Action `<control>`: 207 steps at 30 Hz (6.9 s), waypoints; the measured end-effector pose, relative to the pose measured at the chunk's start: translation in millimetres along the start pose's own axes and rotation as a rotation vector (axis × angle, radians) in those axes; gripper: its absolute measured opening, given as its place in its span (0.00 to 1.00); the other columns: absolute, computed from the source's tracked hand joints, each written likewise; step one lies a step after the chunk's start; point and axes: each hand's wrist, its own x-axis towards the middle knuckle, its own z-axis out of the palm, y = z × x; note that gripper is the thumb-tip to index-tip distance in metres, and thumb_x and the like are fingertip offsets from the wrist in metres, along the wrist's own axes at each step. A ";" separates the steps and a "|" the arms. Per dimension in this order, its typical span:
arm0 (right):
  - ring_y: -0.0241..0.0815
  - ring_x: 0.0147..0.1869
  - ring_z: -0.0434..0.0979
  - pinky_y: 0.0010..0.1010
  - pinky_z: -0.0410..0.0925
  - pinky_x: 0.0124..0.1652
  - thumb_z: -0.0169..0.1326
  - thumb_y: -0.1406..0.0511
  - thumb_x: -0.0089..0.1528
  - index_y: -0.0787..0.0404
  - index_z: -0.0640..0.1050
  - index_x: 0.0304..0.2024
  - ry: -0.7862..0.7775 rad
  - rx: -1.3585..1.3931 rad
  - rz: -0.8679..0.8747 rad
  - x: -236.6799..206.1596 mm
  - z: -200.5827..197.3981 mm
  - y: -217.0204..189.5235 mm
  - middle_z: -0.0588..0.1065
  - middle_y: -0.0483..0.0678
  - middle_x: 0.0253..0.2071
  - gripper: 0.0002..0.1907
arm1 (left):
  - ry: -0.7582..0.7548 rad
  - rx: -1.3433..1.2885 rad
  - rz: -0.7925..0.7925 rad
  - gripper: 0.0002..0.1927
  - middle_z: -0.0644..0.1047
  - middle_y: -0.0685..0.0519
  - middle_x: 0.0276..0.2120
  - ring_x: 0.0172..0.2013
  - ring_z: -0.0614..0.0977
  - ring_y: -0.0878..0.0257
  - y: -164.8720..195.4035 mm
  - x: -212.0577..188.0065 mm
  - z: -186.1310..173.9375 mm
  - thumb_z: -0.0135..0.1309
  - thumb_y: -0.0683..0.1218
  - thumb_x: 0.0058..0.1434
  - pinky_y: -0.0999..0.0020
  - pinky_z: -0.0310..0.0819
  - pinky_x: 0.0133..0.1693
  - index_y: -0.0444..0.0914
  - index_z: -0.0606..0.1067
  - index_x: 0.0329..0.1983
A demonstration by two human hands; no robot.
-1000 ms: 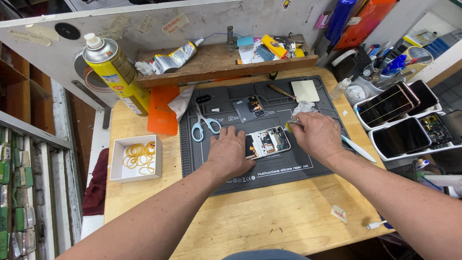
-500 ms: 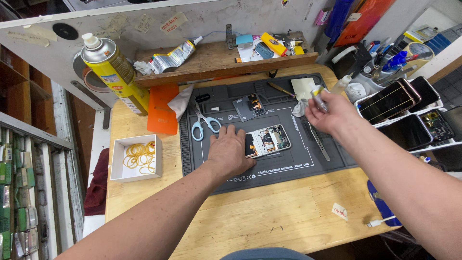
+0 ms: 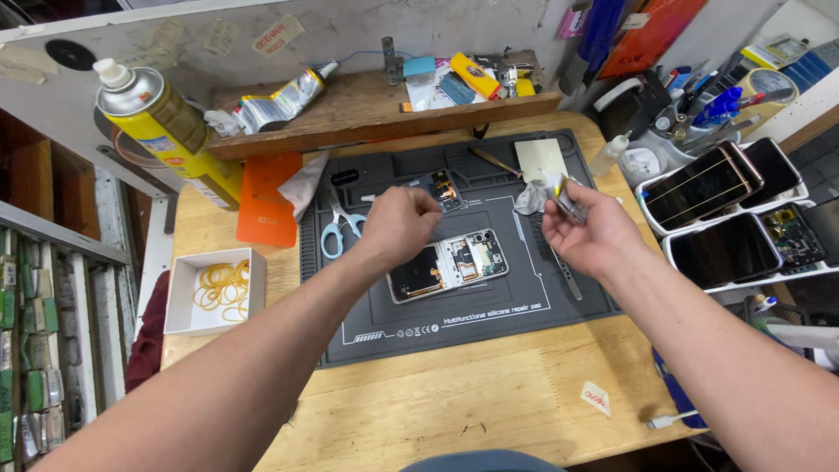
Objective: The person cleans the internal components of a disassembled smartphone with a cloth, applies adhesive to the back cover, and reattaches the back cover to the phone body. The person then wipes the exterior of the reassembled phone.
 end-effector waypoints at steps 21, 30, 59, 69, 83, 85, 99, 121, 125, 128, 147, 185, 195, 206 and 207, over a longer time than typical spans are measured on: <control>0.49 0.48 0.83 0.43 0.79 0.48 0.52 0.67 0.65 0.66 0.75 0.47 0.095 -0.331 -0.151 -26.8 10.0 23.7 0.79 0.54 0.45 0.10 | -0.213 0.432 0.178 0.56 0.69 0.40 0.62 0.66 0.65 0.45 42.5 -33.6 15.4 0.75 0.57 0.42 0.47 0.53 0.64 0.42 0.57 0.71; 0.51 0.48 0.81 0.45 0.77 0.47 0.52 0.68 0.65 0.65 0.74 0.48 0.115 -0.262 -0.181 -26.6 33.5 54.0 0.78 0.53 0.45 0.10 | -0.263 0.435 0.295 0.53 0.75 0.42 0.53 0.58 0.71 0.48 0.8 -46.3 -14.4 0.70 0.54 0.48 0.52 0.60 0.62 0.41 0.54 0.72; 0.49 0.51 0.80 0.48 0.77 0.53 0.52 0.68 0.65 0.65 0.73 0.51 0.098 -0.326 -0.173 -4.6 53.6 34.7 0.77 0.52 0.49 0.12 | -0.031 0.307 -0.045 0.23 0.80 0.38 0.47 0.50 0.81 0.43 -19.1 58.4 -30.0 0.58 0.43 0.54 0.51 0.76 0.53 0.38 0.77 0.55; 0.49 0.51 0.80 0.47 0.77 0.52 0.52 0.68 0.65 0.64 0.74 0.50 0.087 -0.306 -0.170 -1.7 47.1 30.2 0.77 0.52 0.49 0.11 | -0.011 0.328 -0.054 0.27 0.76 0.40 0.52 0.53 0.79 0.45 -13.9 65.8 -14.3 0.69 0.45 0.47 0.54 0.74 0.53 0.37 0.76 0.52; 0.46 0.49 0.81 0.43 0.78 0.49 0.53 0.67 0.65 0.64 0.74 0.50 0.094 -0.365 -0.166 3.9 49.4 28.7 0.78 0.51 0.47 0.11 | -0.025 -0.566 -0.381 0.19 0.83 0.44 0.36 0.32 0.85 0.59 -50.1 118.4 5.1 0.59 0.33 0.52 0.69 0.84 0.33 0.31 0.80 0.49; 0.44 0.46 0.82 0.41 0.78 0.45 0.54 0.67 0.64 0.64 0.76 0.48 0.086 -0.423 -0.220 5.9 50.4 29.3 0.79 0.50 0.45 0.10 | 0.039 -0.593 -0.363 0.16 0.84 0.46 0.37 0.32 0.85 0.59 -50.9 123.6 2.5 0.57 0.33 0.54 0.71 0.83 0.32 0.31 0.81 0.47; 0.49 0.35 0.83 0.38 0.72 0.38 0.60 0.61 0.61 0.65 0.80 0.41 0.180 -1.291 -0.938 -16.4 65.2 51.1 0.81 0.55 0.32 0.13 | -0.026 0.217 0.252 0.49 0.74 0.38 0.55 0.59 0.72 0.43 -7.5 -13.2 -24.0 0.73 0.52 0.44 0.50 0.62 0.60 0.36 0.62 0.67; 0.56 0.37 0.83 0.41 0.73 0.40 0.58 0.62 0.62 0.66 0.78 0.38 0.161 -1.369 -0.979 -1.7 79.6 54.0 0.80 0.57 0.32 0.12 | -0.163 0.356 0.116 0.50 0.75 0.44 0.54 0.58 0.72 0.50 -3.8 -26.5 -22.0 0.70 0.49 0.48 0.52 0.62 0.63 0.38 0.57 0.72; 0.56 0.36 0.83 0.42 0.73 0.40 0.58 0.61 0.62 0.66 0.78 0.37 0.162 -1.381 -0.959 -1.7 80.5 54.8 0.80 0.58 0.31 0.12 | -0.145 0.353 0.129 0.51 0.75 0.44 0.54 0.58 0.72 0.49 -5.4 -27.2 -21.8 0.70 0.49 0.47 0.51 0.62 0.62 0.37 0.57 0.71; 0.57 0.36 0.82 0.43 0.73 0.40 0.58 0.61 0.62 0.67 0.78 0.37 0.170 -1.404 -0.970 -2.2 80.3 54.9 0.80 0.58 0.31 0.12 | -0.153 0.349 0.117 0.51 0.75 0.44 0.54 0.59 0.72 0.49 -6.0 -27.7 -21.7 0.70 0.48 0.47 0.51 0.62 0.63 0.37 0.57 0.72; 0.62 0.46 0.78 0.51 0.70 0.45 0.57 0.60 0.63 0.64 0.77 0.37 0.145 -1.693 -1.091 -25.6 84.7 50.8 0.78 0.57 0.41 0.12 | -0.224 0.467 0.063 0.38 0.72 0.40 0.54 0.58 0.71 0.48 -2.7 -16.5 -19.8 0.73 0.57 0.46 0.57 0.68 0.60 0.29 0.75 0.53; 0.59 0.43 0.80 0.51 0.70 0.43 0.57 0.59 0.63 0.62 0.77 0.36 0.171 -1.796 -1.017 -54.1 69.0 58.0 0.79 0.53 0.40 0.12 | -0.230 0.493 0.068 0.40 0.72 0.41 0.56 0.60 0.70 0.49 -6.9 -26.2 -19.2 0.72 0.58 0.47 0.57 0.67 0.62 0.31 0.73 0.57; 0.58 0.41 0.80 0.52 0.70 0.40 0.58 0.59 0.62 0.61 0.77 0.36 0.197 -1.847 -1.075 -63.0 61.9 62.4 0.79 0.51 0.39 0.11 | -0.218 0.490 0.082 0.40 0.72 0.41 0.55 0.60 0.70 0.48 -8.6 -27.6 -18.5 0.73 0.58 0.46 0.57 0.66 0.62 0.31 0.74 0.56; 0.59 0.41 0.80 0.51 0.70 0.40 0.58 0.59 0.62 0.62 0.76 0.34 0.186 -1.834 -1.044 -75.1 58.2 62.2 0.79 0.51 0.39 0.12 | -0.263 0.503 0.041 0.40 0.72 0.42 0.56 0.60 0.70 0.50 -5.0 -26.7 -18.5 0.72 0.59 0.48 0.58 0.67 0.62 0.32 0.74 0.58; 0.59 0.41 0.80 0.51 0.71 0.40 0.58 0.59 0.62 0.62 0.76 0.34 0.185 -1.833 -1.043 -76.0 58.4 62.3 0.79 0.51 0.40 0.12 | -0.262 0.506 0.045 0.40 0.72 0.41 0.56 0.60 0.70 0.50 -4.9 -27.0 -18.7 0.72 0.59 0.48 0.58 0.67 0.62 0.32 0.74 0.58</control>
